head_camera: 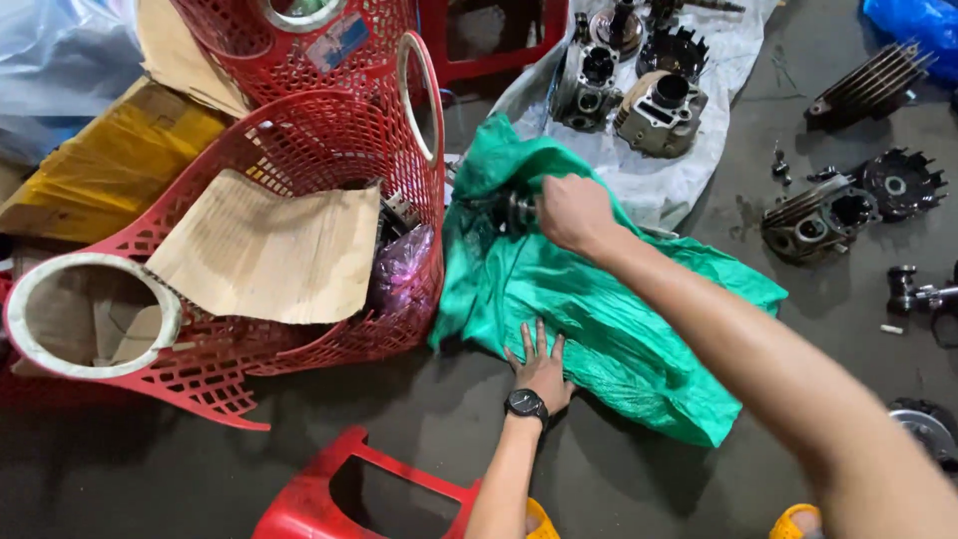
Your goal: Unpacking motorcycle engine components from bags and baskets and arranging them on the floor.
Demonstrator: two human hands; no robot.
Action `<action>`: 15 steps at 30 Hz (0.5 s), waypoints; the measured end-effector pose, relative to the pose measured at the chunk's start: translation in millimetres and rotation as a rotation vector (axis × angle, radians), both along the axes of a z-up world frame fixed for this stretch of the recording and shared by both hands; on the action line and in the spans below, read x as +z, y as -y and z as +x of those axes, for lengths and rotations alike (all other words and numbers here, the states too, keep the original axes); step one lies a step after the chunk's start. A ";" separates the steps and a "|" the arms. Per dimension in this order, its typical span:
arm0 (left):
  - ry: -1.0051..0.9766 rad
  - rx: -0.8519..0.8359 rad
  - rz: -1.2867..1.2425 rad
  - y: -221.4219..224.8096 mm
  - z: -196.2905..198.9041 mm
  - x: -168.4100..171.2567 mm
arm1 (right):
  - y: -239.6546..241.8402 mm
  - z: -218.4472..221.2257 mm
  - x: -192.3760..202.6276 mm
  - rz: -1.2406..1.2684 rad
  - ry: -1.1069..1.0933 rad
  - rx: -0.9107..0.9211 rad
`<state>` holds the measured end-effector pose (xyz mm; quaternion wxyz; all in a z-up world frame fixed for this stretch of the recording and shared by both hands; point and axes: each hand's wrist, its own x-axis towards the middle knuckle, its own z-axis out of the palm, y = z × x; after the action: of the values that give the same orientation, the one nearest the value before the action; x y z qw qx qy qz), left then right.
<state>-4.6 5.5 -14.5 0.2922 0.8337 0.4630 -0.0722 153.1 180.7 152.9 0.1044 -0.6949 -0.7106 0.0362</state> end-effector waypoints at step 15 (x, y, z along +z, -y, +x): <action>-0.081 -0.117 -0.050 -11.2 -13.5 2.5 | 207.1 184.6 -159.6 -0.419 0.283 -0.016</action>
<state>-18.1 16.7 -12.0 0.2890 0.8481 0.4232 -0.1344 337.7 -26.4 -6.7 -0.1420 -0.7051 -0.6897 0.0842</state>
